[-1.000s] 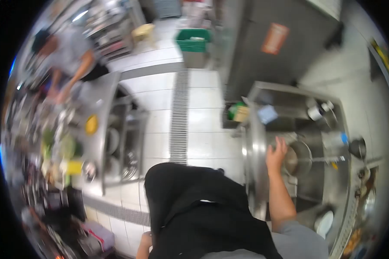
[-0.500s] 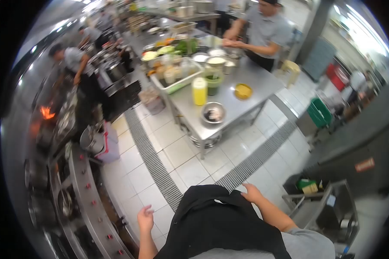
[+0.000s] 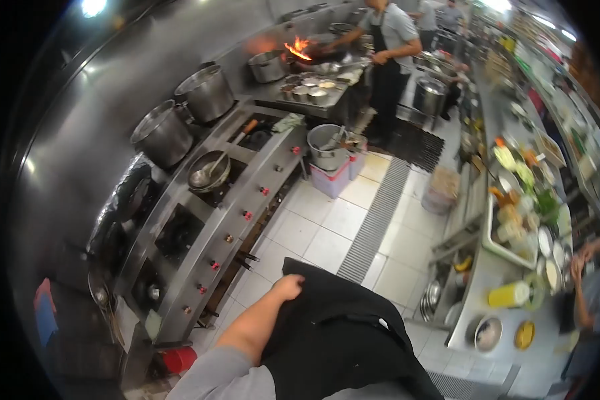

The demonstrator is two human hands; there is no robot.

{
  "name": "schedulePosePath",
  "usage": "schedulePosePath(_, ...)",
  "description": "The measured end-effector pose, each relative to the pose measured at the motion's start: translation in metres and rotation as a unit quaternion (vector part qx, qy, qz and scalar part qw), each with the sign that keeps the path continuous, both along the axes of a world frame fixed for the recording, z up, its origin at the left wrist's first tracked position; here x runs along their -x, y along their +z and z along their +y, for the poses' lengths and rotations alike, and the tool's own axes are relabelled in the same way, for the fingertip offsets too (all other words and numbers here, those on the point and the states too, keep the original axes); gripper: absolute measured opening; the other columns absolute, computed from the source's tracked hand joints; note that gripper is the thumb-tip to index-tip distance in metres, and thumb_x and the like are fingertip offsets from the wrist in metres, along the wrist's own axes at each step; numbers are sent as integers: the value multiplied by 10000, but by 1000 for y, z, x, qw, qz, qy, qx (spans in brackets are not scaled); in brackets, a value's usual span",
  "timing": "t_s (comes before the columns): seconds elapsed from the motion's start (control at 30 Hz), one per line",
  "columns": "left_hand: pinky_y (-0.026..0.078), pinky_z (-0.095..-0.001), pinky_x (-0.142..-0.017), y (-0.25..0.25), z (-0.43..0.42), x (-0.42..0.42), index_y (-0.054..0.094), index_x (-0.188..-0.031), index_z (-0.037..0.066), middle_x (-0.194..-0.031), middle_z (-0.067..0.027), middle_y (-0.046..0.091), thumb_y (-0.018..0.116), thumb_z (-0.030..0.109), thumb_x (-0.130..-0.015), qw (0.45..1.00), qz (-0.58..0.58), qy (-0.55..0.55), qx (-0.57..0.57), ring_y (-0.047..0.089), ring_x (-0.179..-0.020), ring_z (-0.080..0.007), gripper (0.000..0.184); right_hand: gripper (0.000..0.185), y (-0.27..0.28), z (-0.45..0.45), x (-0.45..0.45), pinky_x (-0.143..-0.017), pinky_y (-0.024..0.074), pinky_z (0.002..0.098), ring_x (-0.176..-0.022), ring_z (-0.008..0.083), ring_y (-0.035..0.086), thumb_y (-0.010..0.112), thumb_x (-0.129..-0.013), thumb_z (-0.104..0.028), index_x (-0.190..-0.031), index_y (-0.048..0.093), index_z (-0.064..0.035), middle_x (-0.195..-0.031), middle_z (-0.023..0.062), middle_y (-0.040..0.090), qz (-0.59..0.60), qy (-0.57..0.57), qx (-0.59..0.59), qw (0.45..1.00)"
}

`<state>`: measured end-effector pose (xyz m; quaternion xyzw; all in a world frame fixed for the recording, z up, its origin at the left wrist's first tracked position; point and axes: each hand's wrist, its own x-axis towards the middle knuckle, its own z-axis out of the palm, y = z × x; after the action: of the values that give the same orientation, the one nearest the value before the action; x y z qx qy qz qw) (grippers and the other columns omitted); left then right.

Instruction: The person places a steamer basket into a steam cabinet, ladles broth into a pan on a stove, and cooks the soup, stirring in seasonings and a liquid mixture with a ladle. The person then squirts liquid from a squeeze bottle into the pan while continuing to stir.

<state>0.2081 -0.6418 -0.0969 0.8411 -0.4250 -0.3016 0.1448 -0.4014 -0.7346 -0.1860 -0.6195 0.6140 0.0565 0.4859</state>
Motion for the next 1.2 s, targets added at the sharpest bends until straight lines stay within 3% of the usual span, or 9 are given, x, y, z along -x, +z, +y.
schedulePosePath(0.27, 482, -467, -985, -140, 308, -41, 670, -1167, 27, -1218, -220, 651, 560, 239, -910, 969, 13, 188, -157, 613, -1146, -356, 350, 445, 32, -296, -182, -775, 550, 377, -841, 275, 692, 730, -809, -156, -1211, 646, 16, -924, 182, 709, -47, 159, 234, 958)
schedulePosePath(0.37, 499, -506, -758, -82, 286, 3, 653, -1078, 103, -997, -123, 690, 582, 262, -933, 742, 273, 595, -144, 663, -927, -254, 227, 490, 82, -376, -265, -810, 546, 364, -899, 261, 695, 708, -844, -142, -1287, 588, 32, -985, 182, 719, -71, 115, 190, 972)
schedulePosePath(0.47, 472, -458, -743, -90, 262, 10, 625, -1158, 128, -1007, -87, 683, 591, 298, -934, 592, 329, 736, -5, 658, -921, -232, 284, 495, 114, -418, -344, -862, 541, 355, -1000, 257, 691, 696, -862, -122, -1308, 565, 48, -1084, 203, 717, -31, 137, 173, 975)
schedulePosePath(0.73, 475, -473, -874, -199, 92, -168, 481, -1391, 127, -1222, -101, 660, 563, 372, -960, 507, 360, 755, 211, 650, -1069, -278, 502, 430, 96, -419, -437, -883, 534, 364, -1040, 254, 678, 662, -884, -154, -1289, 613, -16, -1112, 175, 714, 126, 419, 106, 893)
schedulePosePath(0.8, 460, -500, -954, -221, 46, -231, 446, -1415, 122, -1289, -124, 628, 543, 384, -975, 466, 391, 752, 252, 618, -1155, -304, 520, 417, 85, -436, -442, -1026, 475, 443, -1199, 377, 598, 540, -966, -310, -1294, 620, -65, -1319, 196, 613, 142, 479, -16, 866)
schedulePosePath(0.97, 410, -522, -1066, -255, -44, -356, 499, -1315, 111, -1347, -147, 567, 457, 392, -1019, 220, 432, 778, 399, 566, -1232, -314, 410, 504, 146, -464, -487, -878, 535, 363, -978, 262, 697, 732, -845, -218, -1286, 618, -1, -1053, 159, 730, 140, 477, 108, 861)
schedulePosePath(1.07, 449, -511, -1020, -260, -67, -388, 572, -1056, 100, -1136, -126, 648, 410, 400, -1034, 107, 458, 715, 518, 642, -1098, -278, 342, 524, 182, -477, -515, -875, 540, 364, -971, 254, 700, 744, -845, -237, -1289, 611, 7, -1054, 156, 731, 170, 337, 126, 918)
schedulePosePath(1.13, 483, -498, -966, -263, -73, -400, 538, -837, 101, -891, -86, 661, 377, 480, -1034, -67, 433, 742, 507, 683, -864, -238, 457, 521, 187, -490, -523, -863, 543, 360, -982, 258, 705, 746, -847, -232, -1288, 608, 8, -1049, 156, 734, 210, 378, 175, 885)
schedulePosePath(1.2, 502, -481, -920, -263, -81, -399, 566, -804, 78, -725, -48, 625, 326, 591, -1020, -86, 471, 723, 498, 618, -643, -202, 606, 487, 189, -499, -530, -979, 498, 449, -1156, 380, 624, 643, -910, -350, -1291, 618, -48, -1268, 212, 644, 232, 397, 104, 882)
